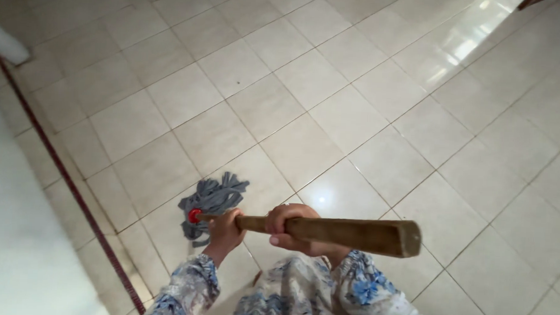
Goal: The person is mopping the tiled floor with a string mop.
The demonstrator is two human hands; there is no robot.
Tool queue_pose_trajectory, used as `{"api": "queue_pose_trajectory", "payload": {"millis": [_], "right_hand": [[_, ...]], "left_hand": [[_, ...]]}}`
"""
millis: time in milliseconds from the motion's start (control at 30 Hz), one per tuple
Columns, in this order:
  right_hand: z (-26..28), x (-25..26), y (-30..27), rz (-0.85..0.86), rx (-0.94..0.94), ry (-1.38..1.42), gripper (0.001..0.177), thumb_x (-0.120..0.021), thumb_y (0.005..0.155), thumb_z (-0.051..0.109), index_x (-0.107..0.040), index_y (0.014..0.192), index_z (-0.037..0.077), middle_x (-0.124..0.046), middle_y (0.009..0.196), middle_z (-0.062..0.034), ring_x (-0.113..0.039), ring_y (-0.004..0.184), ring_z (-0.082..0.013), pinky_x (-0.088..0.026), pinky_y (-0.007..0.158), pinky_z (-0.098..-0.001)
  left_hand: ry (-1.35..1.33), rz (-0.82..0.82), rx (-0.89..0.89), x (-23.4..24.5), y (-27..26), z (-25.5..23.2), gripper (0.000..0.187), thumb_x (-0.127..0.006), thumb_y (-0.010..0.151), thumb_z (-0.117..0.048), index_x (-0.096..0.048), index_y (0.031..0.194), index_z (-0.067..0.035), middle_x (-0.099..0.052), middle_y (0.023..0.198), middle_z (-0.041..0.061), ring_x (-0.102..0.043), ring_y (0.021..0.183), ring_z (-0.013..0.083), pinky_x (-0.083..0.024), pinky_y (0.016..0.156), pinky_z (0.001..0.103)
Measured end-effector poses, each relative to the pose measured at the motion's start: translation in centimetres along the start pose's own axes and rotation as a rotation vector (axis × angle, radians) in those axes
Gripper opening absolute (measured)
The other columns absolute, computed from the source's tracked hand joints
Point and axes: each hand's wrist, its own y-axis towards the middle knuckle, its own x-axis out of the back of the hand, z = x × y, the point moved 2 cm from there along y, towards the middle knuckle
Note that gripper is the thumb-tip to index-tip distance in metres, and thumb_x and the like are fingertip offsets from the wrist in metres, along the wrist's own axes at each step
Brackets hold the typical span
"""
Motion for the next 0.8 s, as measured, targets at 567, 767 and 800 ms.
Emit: {"api": "queue_pose_trajectory", "payload": {"millis": [567, 767, 800], "right_hand": [[1.9, 2.5, -2.7, 0.035, -0.065, -0.117, 0.018, -0.071, 0.093, 0.002, -0.057, 0.082, 0.006, -0.065, 0.09, -0.0065, -0.062, 0.087, -0.0185, -0.053, 0.08, -0.0343], [6.8, 9.5, -7.5, -0.032, -0.079, -0.159, 0.02, -0.072, 0.089, 0.0, -0.056, 0.08, 0.006, -0.064, 0.084, -0.0068, -0.064, 0.091, -0.0202, -0.055, 0.083, -0.0362], [7.8, 10.7, -8.4, -0.044, -0.085, -0.175, 0.02, -0.072, 0.089, -0.001, -0.056, 0.079, 0.006, -0.064, 0.084, -0.0073, -0.064, 0.091, -0.0207, -0.055, 0.083, -0.0367]], "left_hand": [[-0.307, -0.193, -0.037, -6.3, 0.1, 0.5, 0.018, -0.07, 0.078, -0.006, -0.065, 0.095, -0.008, -0.069, 0.09, 0.015, -0.068, 0.092, 0.0343, -0.053, 0.082, 0.043], [-0.288, -0.196, -0.01, -12.4, 2.7, -7.9, 0.026, -0.069, 0.079, -0.004, -0.064, 0.103, -0.012, -0.066, 0.1, 0.014, -0.062, 0.1, 0.0359, -0.05, 0.086, 0.045], [-0.295, -0.202, -0.042, -13.8, 3.2, -9.4, 0.028, -0.069, 0.078, -0.002, -0.064, 0.103, -0.013, -0.066, 0.1, 0.014, -0.062, 0.1, 0.0353, -0.05, 0.087, 0.045]]}}
